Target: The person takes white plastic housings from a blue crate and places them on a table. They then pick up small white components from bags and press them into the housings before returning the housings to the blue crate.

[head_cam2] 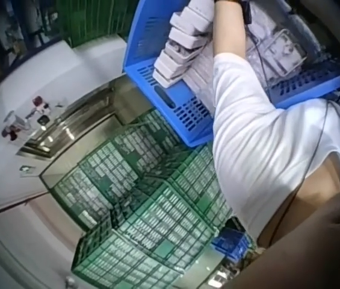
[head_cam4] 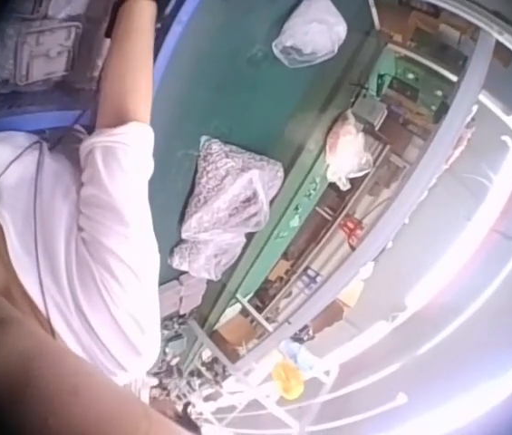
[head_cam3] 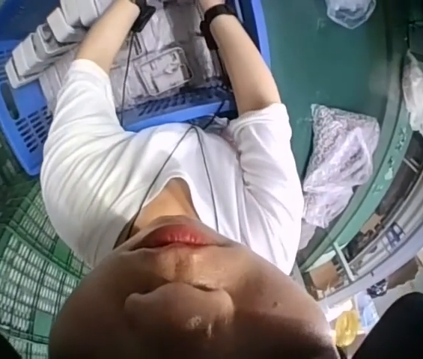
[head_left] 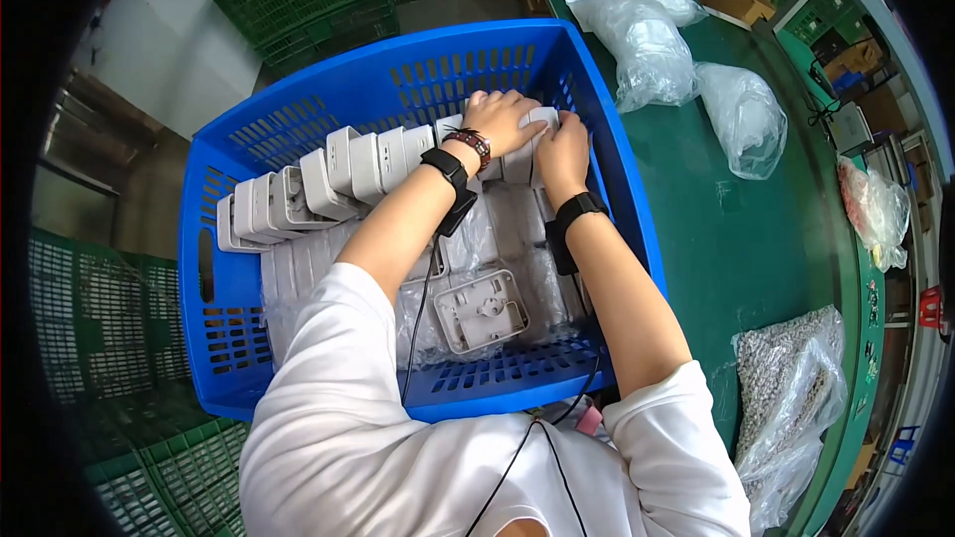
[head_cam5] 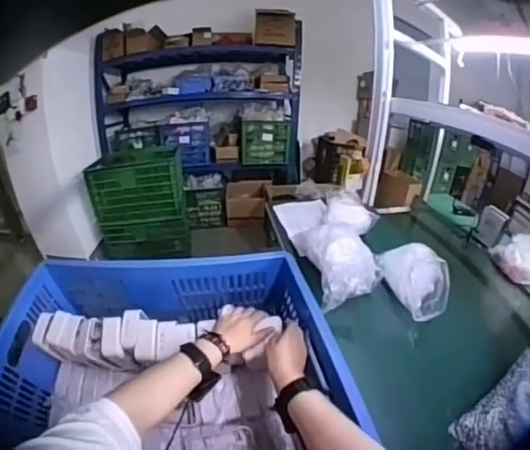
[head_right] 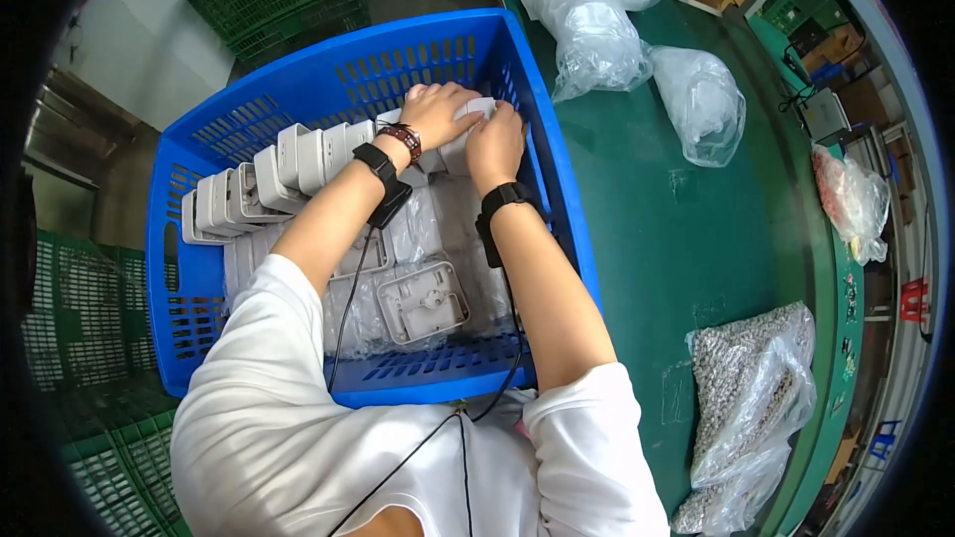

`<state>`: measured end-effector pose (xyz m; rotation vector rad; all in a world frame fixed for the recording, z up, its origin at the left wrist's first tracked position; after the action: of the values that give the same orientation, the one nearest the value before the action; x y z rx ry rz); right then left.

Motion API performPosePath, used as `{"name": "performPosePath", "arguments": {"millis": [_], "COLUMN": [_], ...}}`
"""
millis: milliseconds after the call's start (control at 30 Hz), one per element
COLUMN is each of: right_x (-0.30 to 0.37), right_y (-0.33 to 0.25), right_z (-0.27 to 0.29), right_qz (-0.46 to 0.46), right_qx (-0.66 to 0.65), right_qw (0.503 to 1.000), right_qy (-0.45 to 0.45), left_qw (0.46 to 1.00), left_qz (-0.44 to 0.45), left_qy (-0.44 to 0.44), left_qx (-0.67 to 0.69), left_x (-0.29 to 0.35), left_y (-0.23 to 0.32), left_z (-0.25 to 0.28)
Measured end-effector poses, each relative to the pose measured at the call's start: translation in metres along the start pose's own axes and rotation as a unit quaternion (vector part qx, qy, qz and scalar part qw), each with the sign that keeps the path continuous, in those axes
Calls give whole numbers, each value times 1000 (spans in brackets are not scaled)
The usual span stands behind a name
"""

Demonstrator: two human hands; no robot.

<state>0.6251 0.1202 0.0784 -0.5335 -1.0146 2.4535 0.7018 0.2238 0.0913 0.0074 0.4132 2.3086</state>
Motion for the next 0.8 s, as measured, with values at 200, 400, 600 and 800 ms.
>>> {"name": "performPosePath", "arguments": {"millis": [200,400,600,800], "right_x": [19,4,-4,-11], "right_y": [-4,37,43,45], "right_z": [-7,-13,-25,-28], "right_qz": [-132,-200,-299,-335], "right_qx": [-84,-295,-311,-255], "right_qw": [986,933,901,900], "right_qy": [-61,-53,-50,-114], "left_qw": [997,985,925,890], "left_qz": [-73,-50,183,369], "left_qy": [19,120,-20,-132], "left_qx": [-28,116,333,231], "left_x": [18,41,152,208], "left_y": [-17,-77,-153,-115], "left_z": [-2,65,96,57]}}
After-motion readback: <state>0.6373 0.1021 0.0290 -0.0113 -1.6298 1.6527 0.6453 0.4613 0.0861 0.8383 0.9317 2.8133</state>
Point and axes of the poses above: each hand's wrist, its own x-axis away from the middle knuckle, its own z-axis out of the back of the hand, y = z × x, the point moved 1 cm from there along -x, towards the middle knuckle, and after that the axes turned 2 degrees about -z, right-handed, at the moved point
